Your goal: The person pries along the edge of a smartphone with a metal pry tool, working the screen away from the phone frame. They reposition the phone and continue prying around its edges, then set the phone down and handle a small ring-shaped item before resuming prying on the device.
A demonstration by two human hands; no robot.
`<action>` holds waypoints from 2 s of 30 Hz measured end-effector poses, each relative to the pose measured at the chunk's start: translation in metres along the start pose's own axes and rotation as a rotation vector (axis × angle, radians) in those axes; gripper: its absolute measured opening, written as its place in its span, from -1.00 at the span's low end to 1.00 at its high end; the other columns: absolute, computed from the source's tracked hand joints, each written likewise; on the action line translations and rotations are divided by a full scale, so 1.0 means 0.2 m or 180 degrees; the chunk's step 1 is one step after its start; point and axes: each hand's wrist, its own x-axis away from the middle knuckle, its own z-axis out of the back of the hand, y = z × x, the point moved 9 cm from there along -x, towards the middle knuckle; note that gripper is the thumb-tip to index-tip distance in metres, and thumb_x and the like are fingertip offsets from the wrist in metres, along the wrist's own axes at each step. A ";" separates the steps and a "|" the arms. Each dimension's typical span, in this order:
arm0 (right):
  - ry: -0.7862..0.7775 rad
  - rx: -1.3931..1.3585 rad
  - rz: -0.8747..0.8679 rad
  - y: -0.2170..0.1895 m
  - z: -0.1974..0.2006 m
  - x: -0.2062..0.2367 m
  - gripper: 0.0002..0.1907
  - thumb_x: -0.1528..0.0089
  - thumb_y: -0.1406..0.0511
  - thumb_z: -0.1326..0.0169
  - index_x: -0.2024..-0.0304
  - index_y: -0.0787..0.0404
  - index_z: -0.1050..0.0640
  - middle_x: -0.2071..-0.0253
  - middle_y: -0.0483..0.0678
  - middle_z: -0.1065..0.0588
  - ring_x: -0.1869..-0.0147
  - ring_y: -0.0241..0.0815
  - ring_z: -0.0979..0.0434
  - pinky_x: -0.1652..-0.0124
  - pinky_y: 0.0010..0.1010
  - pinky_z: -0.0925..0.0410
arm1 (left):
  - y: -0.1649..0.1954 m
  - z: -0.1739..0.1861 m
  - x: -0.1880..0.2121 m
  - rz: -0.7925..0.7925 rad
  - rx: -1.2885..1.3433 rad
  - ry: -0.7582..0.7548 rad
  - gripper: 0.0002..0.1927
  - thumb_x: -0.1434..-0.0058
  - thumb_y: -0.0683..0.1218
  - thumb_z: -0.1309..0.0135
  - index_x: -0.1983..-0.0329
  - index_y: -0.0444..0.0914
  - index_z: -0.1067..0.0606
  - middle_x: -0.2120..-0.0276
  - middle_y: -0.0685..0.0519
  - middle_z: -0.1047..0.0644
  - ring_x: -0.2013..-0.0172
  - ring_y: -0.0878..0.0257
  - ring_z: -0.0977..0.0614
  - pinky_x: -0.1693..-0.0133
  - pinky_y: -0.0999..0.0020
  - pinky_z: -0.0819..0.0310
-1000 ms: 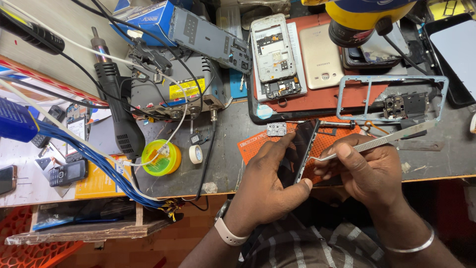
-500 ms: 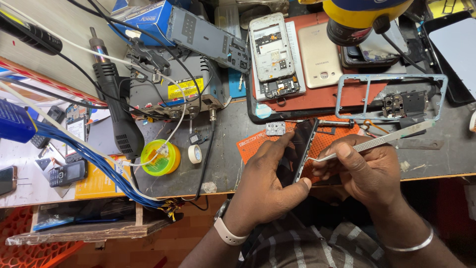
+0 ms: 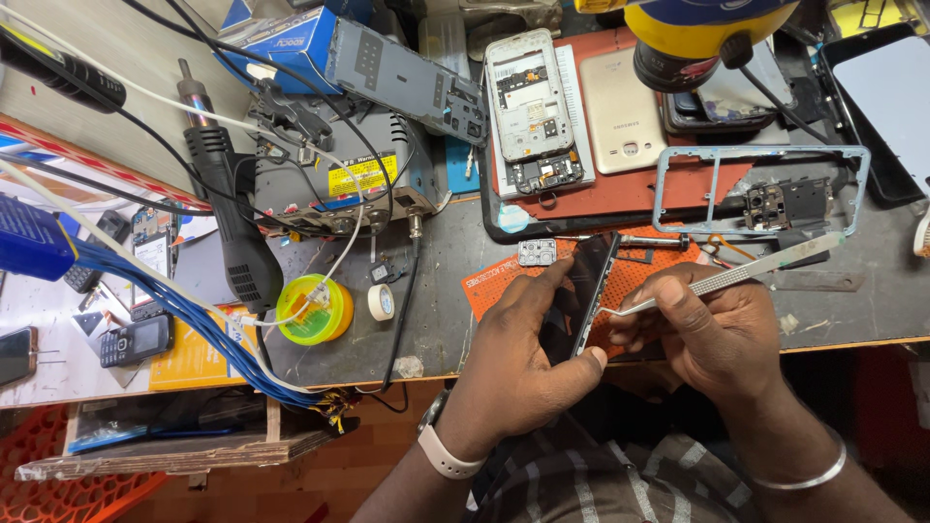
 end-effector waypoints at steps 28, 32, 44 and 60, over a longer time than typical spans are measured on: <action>0.0004 0.0211 0.0050 -0.01 0.00 -0.01 -0.70 -0.44 0.29 0.00 0.21 0.44 -0.59 0.34 0.20 -0.63 0.32 -0.04 -0.70 0.36 -0.32 -0.58 | 0.01 -0.01 0.00 0.0015 0.0081 -0.0033 -0.05 0.06 0.08 -0.13 -0.39 -0.47 -0.29 0.12 -0.14 -0.50 0.15 0.10 -0.61 0.14 0.23 -0.55; -0.0030 0.0157 0.0047 -0.01 0.00 0.00 -0.69 -0.45 0.30 0.01 0.22 0.46 -0.59 0.33 0.20 -0.63 0.31 -0.04 -0.70 0.34 -0.31 -0.59 | 0.01 -0.01 0.00 -0.0007 0.0088 -0.0024 -0.06 0.04 0.09 -0.13 -0.40 -0.46 -0.30 0.10 -0.14 -0.51 0.13 0.09 -0.61 0.11 0.24 -0.55; -0.0137 0.0058 0.0021 -0.01 -0.02 0.01 -0.68 -0.45 0.28 -0.01 0.19 0.47 -0.60 0.30 0.19 -0.62 0.26 -0.04 -0.70 0.26 -0.27 -0.60 | 0.00 -0.01 0.00 0.0017 -0.0008 -0.0029 -0.06 0.05 0.09 -0.14 -0.38 -0.48 -0.29 0.10 -0.15 -0.50 0.12 0.08 -0.61 0.11 0.22 -0.55; -0.0158 -0.0097 0.0159 0.00 0.00 0.02 -0.77 -0.44 0.34 -0.04 0.08 0.47 -0.56 0.22 0.19 -0.61 0.22 -0.04 -0.70 0.22 -0.25 -0.62 | -0.01 -0.02 -0.01 0.0056 0.0056 -0.0041 -0.06 0.06 0.09 -0.14 -0.37 -0.50 -0.30 0.12 -0.15 -0.50 0.16 0.10 -0.61 0.16 0.24 -0.56</action>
